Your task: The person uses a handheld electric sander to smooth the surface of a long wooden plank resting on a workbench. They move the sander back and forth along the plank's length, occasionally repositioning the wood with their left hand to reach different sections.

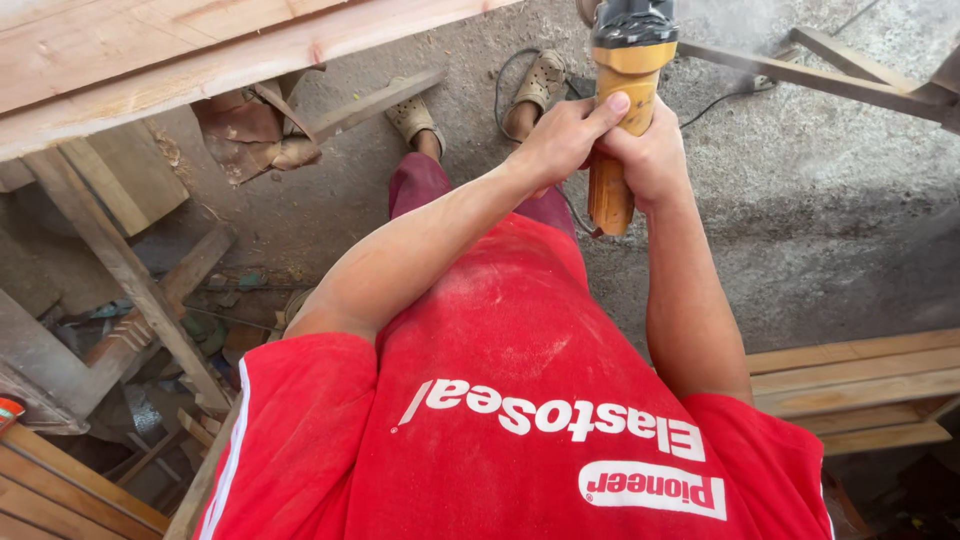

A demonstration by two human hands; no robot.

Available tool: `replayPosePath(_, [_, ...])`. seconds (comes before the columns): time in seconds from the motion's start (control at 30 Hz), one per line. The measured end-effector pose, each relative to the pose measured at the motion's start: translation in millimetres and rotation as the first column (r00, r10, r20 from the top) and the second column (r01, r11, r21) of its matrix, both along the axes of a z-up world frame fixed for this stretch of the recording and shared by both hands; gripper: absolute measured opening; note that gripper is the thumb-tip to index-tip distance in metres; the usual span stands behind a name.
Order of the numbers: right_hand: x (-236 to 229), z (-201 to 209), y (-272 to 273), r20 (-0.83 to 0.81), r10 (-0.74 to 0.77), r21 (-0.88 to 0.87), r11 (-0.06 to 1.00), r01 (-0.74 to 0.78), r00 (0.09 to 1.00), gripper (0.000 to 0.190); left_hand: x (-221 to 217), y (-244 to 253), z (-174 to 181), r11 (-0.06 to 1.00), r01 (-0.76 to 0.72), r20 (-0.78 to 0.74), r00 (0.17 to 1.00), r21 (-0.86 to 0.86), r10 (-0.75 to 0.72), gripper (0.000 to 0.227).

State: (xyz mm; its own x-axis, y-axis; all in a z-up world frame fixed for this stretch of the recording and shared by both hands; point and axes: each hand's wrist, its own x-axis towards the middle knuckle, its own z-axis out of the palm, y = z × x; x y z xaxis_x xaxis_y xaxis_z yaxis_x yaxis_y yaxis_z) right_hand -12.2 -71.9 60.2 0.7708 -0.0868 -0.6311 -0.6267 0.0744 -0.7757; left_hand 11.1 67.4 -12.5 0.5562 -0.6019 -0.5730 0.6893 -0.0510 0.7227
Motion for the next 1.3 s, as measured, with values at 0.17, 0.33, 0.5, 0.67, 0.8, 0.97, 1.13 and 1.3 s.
replayPosePath(0.17, [4, -1, 32, -0.04, 0.206, -0.07, 0.976, -0.208, 0.978, 0.043, -18, 50, 1, 0.981, -0.153, -0.129, 0.982, -0.119, 0.137, 0.067])
replayPosePath(0.33, [10, -15, 46, -0.129, 0.401, -0.321, 0.849, -0.421, 0.907, 0.052, -38, 76, -7, 0.949, -0.297, -0.255, 0.93, -0.103, 0.264, 0.071])
replayPosePath(0.5, [11, -4, -3, -0.022, 0.246, -0.243, 0.939, -0.244, 0.969, 0.044, -18, 19, -15, 0.969, -0.202, -0.177, 0.969, -0.145, 0.175, 0.071])
replayPosePath(0.67, [9, 1, -52, 0.027, 0.139, -0.155, 0.979, -0.133, 0.99, 0.039, -2, -43, -7, 0.984, -0.097, -0.164, 0.984, -0.15, 0.072, 0.069])
replayPosePath(0.8, [10, 2, -89, 0.059, 0.107, -0.168, 0.981, -0.095, 0.993, 0.037, 13, -82, -2, 0.997, 0.001, -0.091, 0.996, -0.078, -0.008, 0.069])
replayPosePath(0.97, [12, -2, -126, 0.059, -0.004, -0.108, 0.994, 0.01, 0.998, 0.034, 30, -126, 0, 0.996, 0.084, -0.01, 0.996, -0.018, -0.084, 0.074])
replayPosePath(1.13, [16, -3, -131, 0.073, -0.086, -0.084, 0.992, 0.092, 0.994, 0.034, 34, -135, 1, 0.983, 0.156, 0.042, 0.986, 0.095, -0.16, 0.073])
replayPosePath(1.3, [17, 0, -84, 0.02, 0.179, -0.127, 0.976, -0.175, 0.984, 0.046, 2, -64, 8, 0.997, -0.059, -0.078, 0.995, -0.059, 0.055, 0.066])
